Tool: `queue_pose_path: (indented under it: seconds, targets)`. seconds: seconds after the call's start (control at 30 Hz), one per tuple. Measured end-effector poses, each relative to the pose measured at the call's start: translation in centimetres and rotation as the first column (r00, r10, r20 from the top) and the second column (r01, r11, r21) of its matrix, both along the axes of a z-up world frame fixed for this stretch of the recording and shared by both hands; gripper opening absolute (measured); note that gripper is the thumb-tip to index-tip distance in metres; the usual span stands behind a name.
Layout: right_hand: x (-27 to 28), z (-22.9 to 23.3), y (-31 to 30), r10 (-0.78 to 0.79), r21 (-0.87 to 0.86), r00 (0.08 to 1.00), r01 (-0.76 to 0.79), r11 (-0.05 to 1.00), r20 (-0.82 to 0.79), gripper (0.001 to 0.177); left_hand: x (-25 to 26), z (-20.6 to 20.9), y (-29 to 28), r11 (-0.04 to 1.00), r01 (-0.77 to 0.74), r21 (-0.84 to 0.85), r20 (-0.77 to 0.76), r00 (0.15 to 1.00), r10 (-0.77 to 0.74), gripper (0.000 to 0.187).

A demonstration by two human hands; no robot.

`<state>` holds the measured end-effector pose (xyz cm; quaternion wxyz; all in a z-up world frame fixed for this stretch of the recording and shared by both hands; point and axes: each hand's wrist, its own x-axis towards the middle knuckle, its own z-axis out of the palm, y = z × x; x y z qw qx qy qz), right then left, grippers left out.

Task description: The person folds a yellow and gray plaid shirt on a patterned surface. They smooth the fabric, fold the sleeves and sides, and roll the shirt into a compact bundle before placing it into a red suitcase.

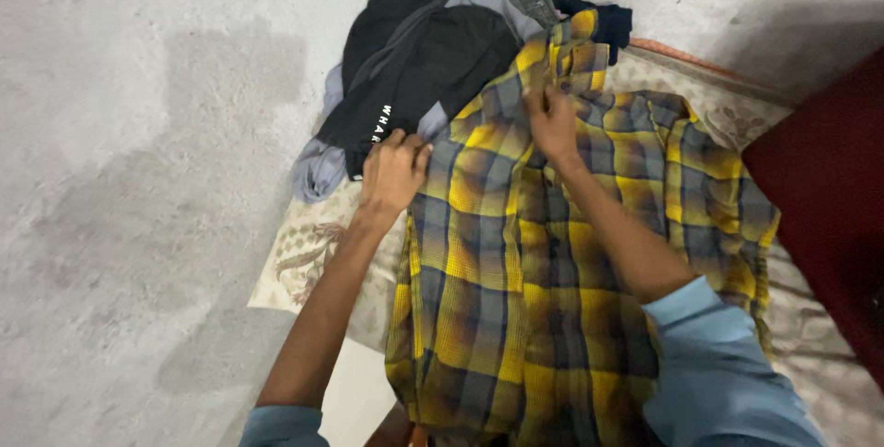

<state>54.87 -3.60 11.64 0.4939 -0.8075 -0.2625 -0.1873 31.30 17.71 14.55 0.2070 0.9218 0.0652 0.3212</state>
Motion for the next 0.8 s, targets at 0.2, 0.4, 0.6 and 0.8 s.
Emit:
queue_pose_path:
  seconds: [0.2, 0.4, 0.6, 0.8]
  targets:
    - [0.6, 3.8, 4.7, 0.070, 0.133, 0.955, -0.112, 0.985, 0.289, 0.023, -0.1, -0.7, 0.0, 0.996, -0.003, -0.088, 0.175, 0.984, 0.018, 0.017]
    - [-1.1, 3.1, 6.4, 0.008, 0.070, 0.937, -0.035, 0.997, 0.350, 0.016, 0.5, -1.0, 0.0, 0.998, -0.063, -0.021, 0.107, 0.992, 0.065, 0.017]
    - [0.9, 2.8, 5.7, 0.062, 0.024, 0.990, -0.066, 0.998, 0.128, 0.018, 0.7, -1.5, 0.3, 0.996, -0.062, -0.063, 0.125, 0.990, 0.070, 0.014]
    - [-1.7, 1.8, 1.9, 0.112, 0.006, 0.954, -0.119, 0.993, 0.278, 0.074, 2.3, -2.5, 0.9, 1.000, -0.018, -0.002, -0.093, 0.996, 0.017, 0.021]
